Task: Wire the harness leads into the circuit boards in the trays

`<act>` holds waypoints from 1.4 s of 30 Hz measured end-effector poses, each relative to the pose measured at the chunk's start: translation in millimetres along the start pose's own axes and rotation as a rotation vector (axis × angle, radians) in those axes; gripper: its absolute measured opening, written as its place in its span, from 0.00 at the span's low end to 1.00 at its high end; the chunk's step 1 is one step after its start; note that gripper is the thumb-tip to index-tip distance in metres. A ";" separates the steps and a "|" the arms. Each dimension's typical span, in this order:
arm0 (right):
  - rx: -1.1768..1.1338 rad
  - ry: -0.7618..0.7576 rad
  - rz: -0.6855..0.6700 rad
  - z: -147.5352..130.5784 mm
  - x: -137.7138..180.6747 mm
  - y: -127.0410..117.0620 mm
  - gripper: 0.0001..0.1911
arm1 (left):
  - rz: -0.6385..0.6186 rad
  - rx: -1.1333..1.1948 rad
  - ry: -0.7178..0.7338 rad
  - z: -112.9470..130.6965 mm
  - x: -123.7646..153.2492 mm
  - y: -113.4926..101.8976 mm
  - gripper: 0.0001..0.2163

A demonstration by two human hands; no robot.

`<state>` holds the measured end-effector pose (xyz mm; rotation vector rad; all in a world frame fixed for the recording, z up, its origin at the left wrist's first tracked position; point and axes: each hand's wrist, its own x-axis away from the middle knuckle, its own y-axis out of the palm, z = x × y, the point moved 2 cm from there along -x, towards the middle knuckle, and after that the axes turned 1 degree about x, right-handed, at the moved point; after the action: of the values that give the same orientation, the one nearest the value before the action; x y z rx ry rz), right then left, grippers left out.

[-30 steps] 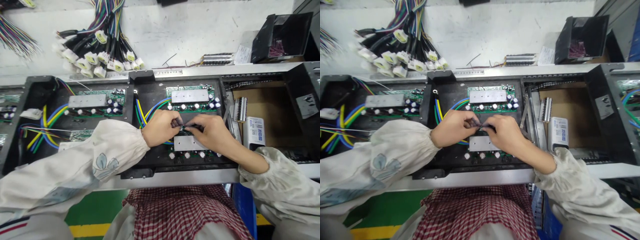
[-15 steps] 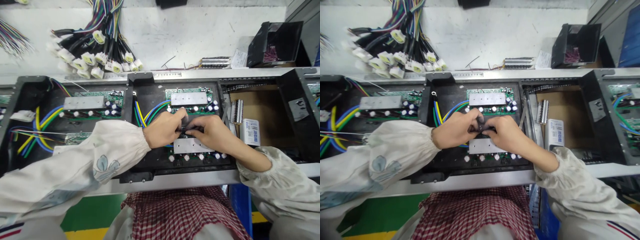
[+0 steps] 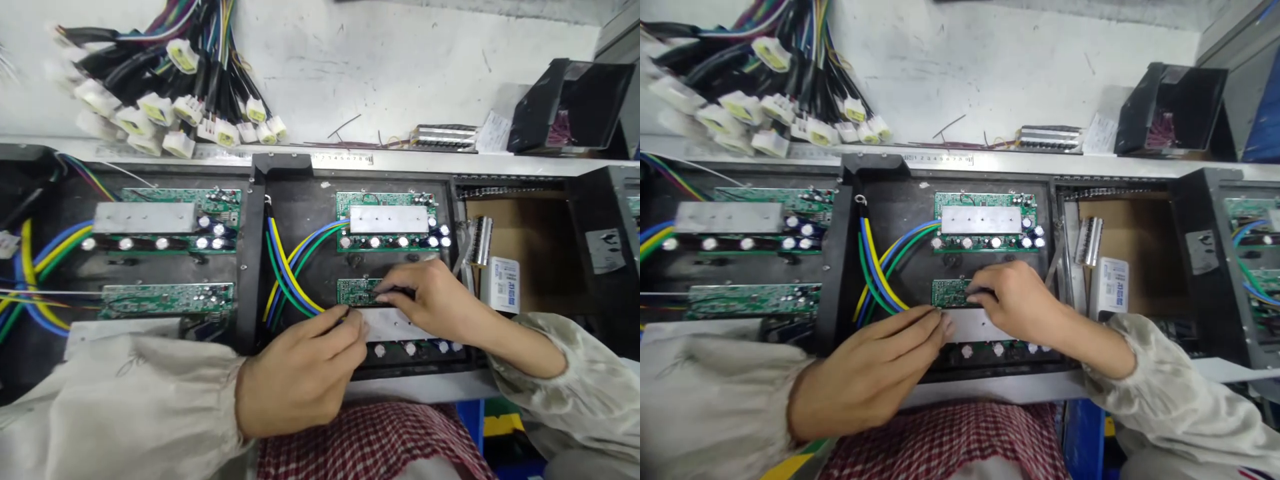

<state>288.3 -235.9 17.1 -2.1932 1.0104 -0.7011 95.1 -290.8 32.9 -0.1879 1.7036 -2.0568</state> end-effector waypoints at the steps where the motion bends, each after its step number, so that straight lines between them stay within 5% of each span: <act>1: 0.003 -0.003 0.003 0.0 0.0 -0.2 0.05 | 0.007 0.014 -0.003 -1.3 0.4 1.4 0.15; 13: 0.003 -0.020 -0.017 1.3 -0.5 -0.4 0.07 | 0.062 0.091 -0.016 -4.4 2.6 1.6 0.17; 19: 0.171 -0.110 -0.209 -4.1 -7.2 -5.5 0.14 | -0.024 0.113 -0.080 -39.3 -38.3 -19.3 0.17; 22: 0.318 -0.159 -0.134 -5.1 10.8 -28.3 0.19 | -0.076 0.027 -0.178 -51.6 -59.0 -15.3 0.18; 25: 0.557 -0.011 0.078 1.7 37.6 -47.5 0.13 | -0.119 0.009 -0.205 -46.5 -66.0 -2.8 0.33; 30: 0.795 0.271 0.083 17.0 52.4 -41.3 0.13 | -0.251 -0.078 -0.292 -35.5 -71.2 9.5 0.51; 37: 0.243 0.242 0.142 30.5 52.0 -34.8 0.09 | -0.373 -0.132 -0.347 -31.2 -84.2 3.4 0.51; 42: 0.005 -0.080 0.101 23.2 62.8 -31.6 0.08 | -0.392 -0.145 -0.362 -28.4 -87.0 3.5 0.53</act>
<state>354.4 -262.5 37.0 -2.1323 1.0691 -0.5644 162.0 -228.5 39.2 -0.9470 1.6786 -1.9952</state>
